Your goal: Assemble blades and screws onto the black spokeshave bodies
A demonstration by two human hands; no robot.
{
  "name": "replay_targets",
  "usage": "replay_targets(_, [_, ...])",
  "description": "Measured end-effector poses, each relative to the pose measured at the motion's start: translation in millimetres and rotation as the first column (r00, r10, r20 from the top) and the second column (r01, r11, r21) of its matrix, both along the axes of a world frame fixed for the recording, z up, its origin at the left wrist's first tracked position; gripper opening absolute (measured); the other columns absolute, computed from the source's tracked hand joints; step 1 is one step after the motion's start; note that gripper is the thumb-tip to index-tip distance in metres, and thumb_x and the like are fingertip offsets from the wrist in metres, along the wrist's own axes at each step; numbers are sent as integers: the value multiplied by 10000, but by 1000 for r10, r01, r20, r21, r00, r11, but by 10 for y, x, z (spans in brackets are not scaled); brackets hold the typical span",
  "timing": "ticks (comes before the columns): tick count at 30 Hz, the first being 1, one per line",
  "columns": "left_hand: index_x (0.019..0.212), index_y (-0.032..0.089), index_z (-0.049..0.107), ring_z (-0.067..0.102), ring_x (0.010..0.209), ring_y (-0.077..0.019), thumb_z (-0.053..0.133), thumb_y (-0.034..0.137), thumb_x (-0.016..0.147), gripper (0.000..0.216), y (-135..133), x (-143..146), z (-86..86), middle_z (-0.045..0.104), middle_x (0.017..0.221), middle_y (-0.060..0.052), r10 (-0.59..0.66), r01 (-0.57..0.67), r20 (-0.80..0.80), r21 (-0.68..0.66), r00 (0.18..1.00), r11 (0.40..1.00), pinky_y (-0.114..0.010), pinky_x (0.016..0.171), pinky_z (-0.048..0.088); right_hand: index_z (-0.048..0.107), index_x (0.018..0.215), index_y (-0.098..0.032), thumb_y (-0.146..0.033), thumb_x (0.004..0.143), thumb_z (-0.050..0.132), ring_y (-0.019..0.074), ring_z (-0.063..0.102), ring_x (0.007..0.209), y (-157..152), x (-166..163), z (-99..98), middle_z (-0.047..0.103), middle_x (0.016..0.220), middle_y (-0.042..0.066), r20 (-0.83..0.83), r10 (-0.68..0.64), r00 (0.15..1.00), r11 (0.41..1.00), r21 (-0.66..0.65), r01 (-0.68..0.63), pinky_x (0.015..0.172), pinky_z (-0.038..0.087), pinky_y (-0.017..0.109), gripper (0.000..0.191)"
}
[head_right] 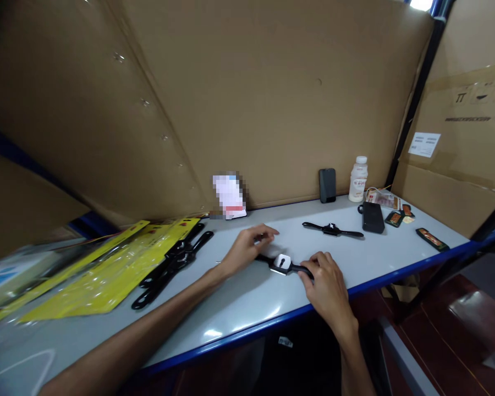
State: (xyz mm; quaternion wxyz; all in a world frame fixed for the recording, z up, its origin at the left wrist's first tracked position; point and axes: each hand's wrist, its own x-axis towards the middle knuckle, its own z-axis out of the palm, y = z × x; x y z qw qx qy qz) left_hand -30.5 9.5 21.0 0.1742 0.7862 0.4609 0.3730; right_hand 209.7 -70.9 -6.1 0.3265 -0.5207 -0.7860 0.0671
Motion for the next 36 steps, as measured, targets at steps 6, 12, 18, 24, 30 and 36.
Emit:
replay_targets(6, [1000, 167, 729, 634, 825, -216, 497, 220, 869, 271, 332, -543, 16, 720, 905, -77, 287, -278, -243, 68, 927, 958, -333, 798, 484, 727, 1114, -220, -279, 954, 604, 244, 598, 1020, 11, -5, -41, 656, 1051, 81, -81, -24, 996, 999, 33, 26, 906, 524, 406, 210])
replay_targets(12, [993, 170, 730, 634, 789, -223, 611, 401, 847, 299, 400, -627, -108, 693, 923, -83, 202, -243, -370, -69, 907, 967, -309, 703, 451, 727, 1089, -221, -296, 973, 572, 242, 603, 994, 28, -3, -76, 663, 1022, 79, -97, -23, 995, 999, 35, 27, 894, 520, 410, 207])
replay_targets(18, [845, 150, 697, 579, 690, -187, 624, 274, 783, 157, 415, -538, -173, 661, 739, -36, 142, -198, -290, -174, 946, 965, -279, 636, 398, 736, 1078, -234, -271, 945, 611, 244, 602, 1004, 14, -8, -40, 678, 1020, 71, -64, -16, 998, 1000, 26, 17, 904, 513, 404, 187])
replay_targets(24, [799, 158, 695, 592, 730, -180, 547, 349, 882, 256, 232, -284, -32, 703, 784, -45, 27, -29, -15, -170, 1000, 985, -284, 687, 424, 738, 1080, -227, -260, 933, 631, 242, 595, 1011, 8, -17, -25, 685, 1019, 67, -50, -21, 999, 1000, 4, 21, 931, 502, 414, 184])
replay_targets(30, [824, 173, 700, 581, 793, -179, 556, 264, 901, 186, -80, 88, 24, 673, 854, -53, -223, 202, -105, -180, 969, 963, -292, 724, 450, 729, 1089, -221, -255, 941, 618, 248, 582, 1025, 3, -15, -16, 677, 1040, 70, -49, -13, 999, 1000, -11, 12, 948, 494, 427, 188])
replay_targets(36, [837, 187, 718, 575, 836, -190, 594, 184, 897, 137, -156, 137, 37, 649, 827, -41, -233, 211, -146, -150, 961, 966, -319, 790, 456, 730, 1067, -232, -248, 941, 609, 242, 588, 1007, -1, -21, -9, 681, 1018, 67, -47, -5, 999, 1000, 3, 5, 913, 503, 412, 176])
